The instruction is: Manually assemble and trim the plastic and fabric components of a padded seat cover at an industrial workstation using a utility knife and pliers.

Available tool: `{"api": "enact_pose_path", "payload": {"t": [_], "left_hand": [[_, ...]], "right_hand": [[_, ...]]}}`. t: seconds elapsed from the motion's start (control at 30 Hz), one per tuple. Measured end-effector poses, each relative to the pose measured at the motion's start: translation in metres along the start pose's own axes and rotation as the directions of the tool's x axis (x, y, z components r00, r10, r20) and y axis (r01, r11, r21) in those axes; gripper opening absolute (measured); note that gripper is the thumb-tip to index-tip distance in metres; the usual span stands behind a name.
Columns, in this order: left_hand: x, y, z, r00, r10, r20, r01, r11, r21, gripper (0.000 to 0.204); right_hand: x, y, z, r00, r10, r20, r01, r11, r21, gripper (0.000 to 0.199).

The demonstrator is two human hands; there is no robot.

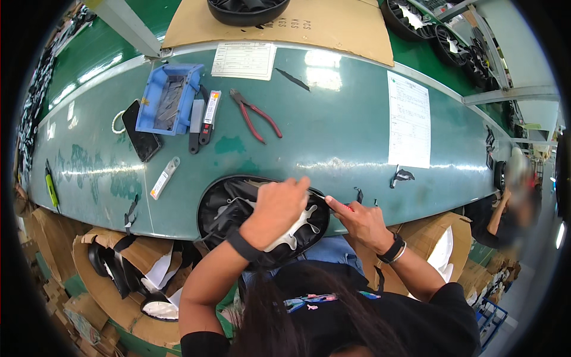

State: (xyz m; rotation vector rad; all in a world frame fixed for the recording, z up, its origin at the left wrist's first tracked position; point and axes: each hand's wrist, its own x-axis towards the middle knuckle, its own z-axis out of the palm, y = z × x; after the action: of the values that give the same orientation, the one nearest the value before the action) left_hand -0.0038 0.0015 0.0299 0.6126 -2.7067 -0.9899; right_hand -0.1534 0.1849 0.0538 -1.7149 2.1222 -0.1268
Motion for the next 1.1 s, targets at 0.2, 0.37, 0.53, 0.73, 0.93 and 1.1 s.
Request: {"api": "enact_pose_path", "payload": {"t": [0.2,0.37,0.53,0.73,0.93,1.1], "left_hand": [[0.006,-0.023,0.014,0.967,0.254,-0.028,-0.255,0.955,-0.149,0.027],[-0.001,-0.03,-0.004,0.989,-0.138,-0.054,-0.016,0.269,-0.963,0.027],[0.012,-0.01,-0.003,1.0,-0.002,0.027,0.013,0.916,-0.401,0.014],[0.03,-0.025,0.027,0.896,0.441,0.046,-0.419,0.877,-0.235,0.024],[0.043,-0.031,0.014,0.978,0.089,0.188,0.173,0.157,-0.972,0.029],[0.043,-0.043,-0.025,0.999,0.014,-0.036,-0.028,0.893,-0.45,0.024]], "right_hand": [[-0.011,-0.013,0.014,0.988,0.145,0.045,-0.149,0.985,0.088,0.057],[-0.038,-0.062,0.024,0.948,0.316,0.033,-0.317,0.935,0.157,0.058],[-0.022,-0.055,0.015,0.924,0.381,-0.026,-0.372,0.915,0.157,0.054],[-0.017,-0.066,0.019,0.91,0.414,-0.015,-0.404,0.896,0.187,0.055],[-0.045,-0.117,0.047,0.816,0.561,-0.141,-0.454,0.772,0.444,0.06],[-0.025,-0.106,0.02,0.84,0.542,-0.025,-0.533,0.833,0.148,0.055]]}}
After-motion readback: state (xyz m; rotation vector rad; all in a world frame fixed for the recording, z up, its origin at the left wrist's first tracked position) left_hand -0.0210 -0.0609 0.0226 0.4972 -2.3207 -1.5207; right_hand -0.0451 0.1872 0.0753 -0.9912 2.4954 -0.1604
